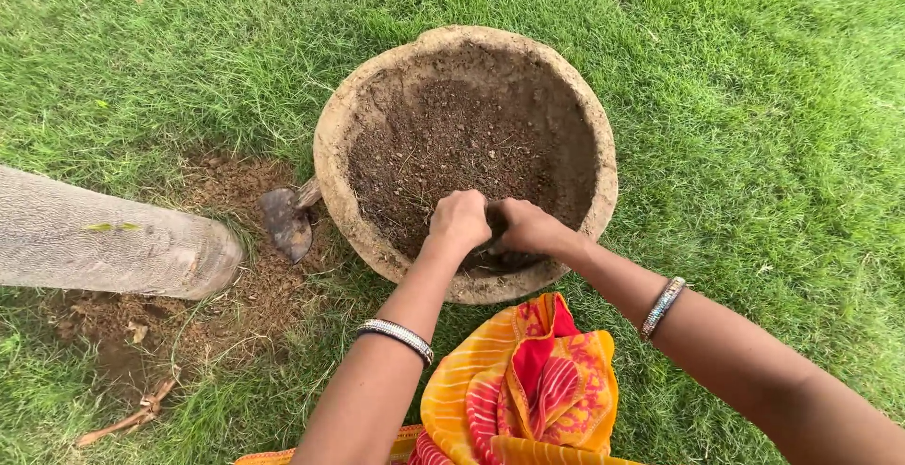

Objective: Digging soil around a tree base, preparing soil in a basin, and applying it to the tree.

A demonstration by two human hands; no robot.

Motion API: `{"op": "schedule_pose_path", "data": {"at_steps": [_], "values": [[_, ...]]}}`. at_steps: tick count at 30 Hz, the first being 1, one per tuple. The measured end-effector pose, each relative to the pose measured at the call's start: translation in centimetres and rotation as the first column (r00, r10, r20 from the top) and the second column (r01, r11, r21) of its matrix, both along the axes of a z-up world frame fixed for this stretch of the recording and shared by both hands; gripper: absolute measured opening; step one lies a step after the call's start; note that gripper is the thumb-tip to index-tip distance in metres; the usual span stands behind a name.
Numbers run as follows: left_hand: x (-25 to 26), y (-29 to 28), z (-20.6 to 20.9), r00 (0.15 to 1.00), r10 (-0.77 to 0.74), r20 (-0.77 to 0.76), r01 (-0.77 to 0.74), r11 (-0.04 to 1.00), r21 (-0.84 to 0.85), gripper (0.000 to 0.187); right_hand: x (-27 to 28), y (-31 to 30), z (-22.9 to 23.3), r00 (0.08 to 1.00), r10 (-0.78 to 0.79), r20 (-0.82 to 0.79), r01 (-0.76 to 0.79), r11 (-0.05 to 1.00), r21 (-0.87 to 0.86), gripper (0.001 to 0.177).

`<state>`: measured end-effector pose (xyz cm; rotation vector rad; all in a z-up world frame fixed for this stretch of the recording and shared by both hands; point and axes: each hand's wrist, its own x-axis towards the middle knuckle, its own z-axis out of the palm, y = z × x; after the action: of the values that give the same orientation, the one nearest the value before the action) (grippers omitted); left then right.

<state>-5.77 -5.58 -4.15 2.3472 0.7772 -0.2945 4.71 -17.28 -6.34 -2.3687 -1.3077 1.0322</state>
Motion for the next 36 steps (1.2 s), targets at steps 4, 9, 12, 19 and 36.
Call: {"op": "schedule_pose_path", "data": {"at_steps": [4,9,12,19,36], "values": [[1.2,0.0,0.8,0.997,0.044,-0.056,-0.051,0.99,-0.132,0.024,0.7,-0.1,1.2,0.922,-0.245,-0.301,0.249,0.968,-0.027,0.05],[5.6,1.6,2.0,0.983,0.162,0.085,-0.143,0.969,-0.199,0.016,4.3,1.4,6.4,0.904,-0.34,-0.258,0.373,0.924,0.088,0.023],[9.1,1.3,3.7,0.938,0.246,0.244,-0.201,0.96,-0.198,0.009,7.3,1.2,8.6,0.904,-0.394,-0.164,0.417,0.898,0.142,0.007],[16.1,-4.8,7.2,0.766,0.262,0.587,-0.137,0.959,-0.248,0.008,13.8,-5.4,11.2,0.853,-0.509,-0.113,0.503,0.748,0.432,0.019],[22.4,-13.4,1.1,0.871,-0.379,0.314,0.384,0.922,0.047,0.051,18.1,-12.1,8.3,0.755,-0.347,0.556,0.371,0.926,0.073,0.046]]}}
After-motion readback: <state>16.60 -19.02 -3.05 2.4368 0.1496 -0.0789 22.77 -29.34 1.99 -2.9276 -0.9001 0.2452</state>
